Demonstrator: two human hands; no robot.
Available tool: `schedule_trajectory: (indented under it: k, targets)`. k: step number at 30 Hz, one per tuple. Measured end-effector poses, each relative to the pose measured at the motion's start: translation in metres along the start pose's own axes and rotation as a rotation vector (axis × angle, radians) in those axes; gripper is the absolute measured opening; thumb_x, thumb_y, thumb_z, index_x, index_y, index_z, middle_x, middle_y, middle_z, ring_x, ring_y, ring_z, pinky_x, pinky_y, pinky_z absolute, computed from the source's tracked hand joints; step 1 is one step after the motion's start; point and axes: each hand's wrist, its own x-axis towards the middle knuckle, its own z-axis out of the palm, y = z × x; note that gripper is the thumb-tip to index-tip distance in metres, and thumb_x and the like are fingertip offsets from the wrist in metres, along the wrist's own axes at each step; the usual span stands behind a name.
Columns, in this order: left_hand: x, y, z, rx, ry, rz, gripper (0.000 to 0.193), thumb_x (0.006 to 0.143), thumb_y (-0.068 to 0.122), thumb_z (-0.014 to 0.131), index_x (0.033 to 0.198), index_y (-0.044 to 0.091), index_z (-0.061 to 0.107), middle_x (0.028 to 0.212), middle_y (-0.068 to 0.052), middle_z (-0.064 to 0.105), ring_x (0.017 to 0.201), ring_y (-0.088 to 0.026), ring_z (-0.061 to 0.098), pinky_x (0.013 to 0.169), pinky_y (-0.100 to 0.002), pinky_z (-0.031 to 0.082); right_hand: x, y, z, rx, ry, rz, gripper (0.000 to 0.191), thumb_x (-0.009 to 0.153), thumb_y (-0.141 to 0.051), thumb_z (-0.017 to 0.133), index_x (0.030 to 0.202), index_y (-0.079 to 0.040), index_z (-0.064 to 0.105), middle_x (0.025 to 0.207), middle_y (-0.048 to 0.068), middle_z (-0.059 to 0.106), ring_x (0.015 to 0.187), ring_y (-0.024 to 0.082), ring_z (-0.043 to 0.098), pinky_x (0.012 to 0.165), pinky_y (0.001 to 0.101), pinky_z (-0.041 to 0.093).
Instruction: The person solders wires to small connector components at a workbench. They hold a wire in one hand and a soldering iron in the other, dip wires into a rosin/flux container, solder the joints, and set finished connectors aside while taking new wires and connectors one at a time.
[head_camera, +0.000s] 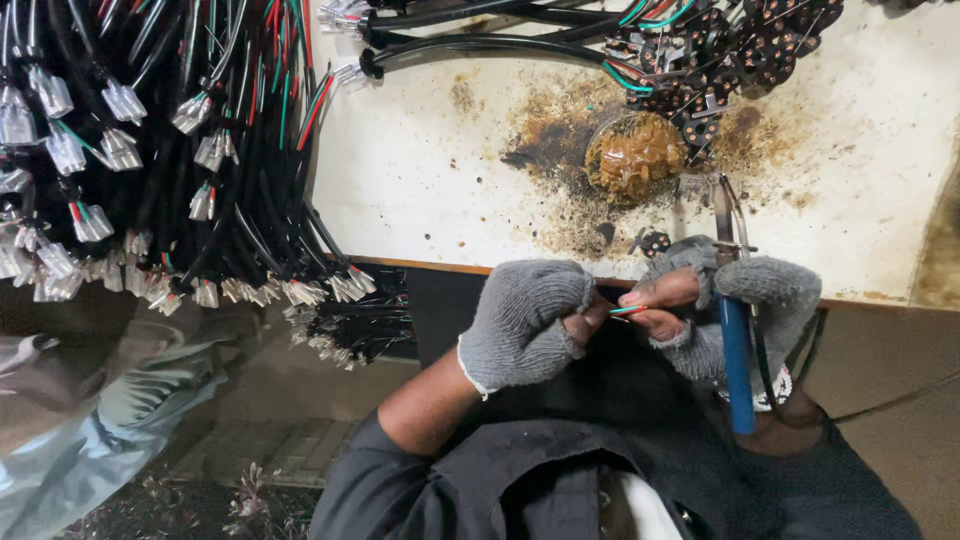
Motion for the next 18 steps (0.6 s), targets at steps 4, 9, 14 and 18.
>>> schedule_trajectory:
  k: [4, 9, 14, 18]
  targets:
    - [0.002, 0.001, -0.005, -0.192, -0.07, -0.153, 0.015, 0.094, 0.019, 0.06, 0.084, 0.01, 0.065, 0.072, -0.009, 0.06, 0.066, -0.028, 0.065, 0.066, -0.036, 0.053, 0.002, 0.003, 0.0, 0.003, -0.02, -0.097, 0.064, 0.092, -0.002, 0.076, 0.13, -0.016, 0.027, 0.097, 0.016, 0.075, 0.078, 0.018, 0.073, 0.073, 0.0316, 0.059]
    - [0.005, 0.004, -0.009, -0.191, -0.07, -0.131, 0.012, 0.092, 0.018, 0.059, 0.087, 0.009, 0.066, 0.073, -0.009, 0.061, 0.067, -0.027, 0.066, 0.067, -0.035, 0.053, 0.007, 0.0, -0.003, 0.051, -0.017, -0.185, 0.061, 0.092, -0.003, 0.075, 0.134, -0.015, 0.032, 0.099, 0.018, 0.073, 0.089, 0.024, 0.074, 0.082, 0.0363, 0.059]
    - [0.011, 0.007, -0.012, -0.087, -0.106, -0.087, 0.011, 0.089, 0.021, 0.063, 0.088, 0.01, 0.067, 0.076, -0.011, 0.063, 0.071, -0.032, 0.066, 0.067, -0.037, 0.052, 0.007, -0.008, -0.006, -0.159, -0.176, 0.057, 0.055, 0.086, 0.005, 0.08, 0.123, -0.022, 0.05, 0.091, 0.019, 0.073, 0.079, 0.028, 0.075, 0.075, 0.0399, 0.061]
    - [0.01, 0.01, -0.009, -0.124, 0.019, 0.072, 0.021, 0.089, 0.025, 0.068, 0.104, 0.01, 0.065, 0.089, -0.01, 0.066, 0.081, -0.032, 0.068, 0.073, -0.037, 0.054, 0.009, -0.005, 0.0, 0.112, -0.003, -0.165, 0.064, 0.093, -0.005, 0.077, 0.14, -0.022, 0.037, 0.096, 0.013, 0.073, 0.087, 0.023, 0.073, 0.084, 0.0375, 0.059]
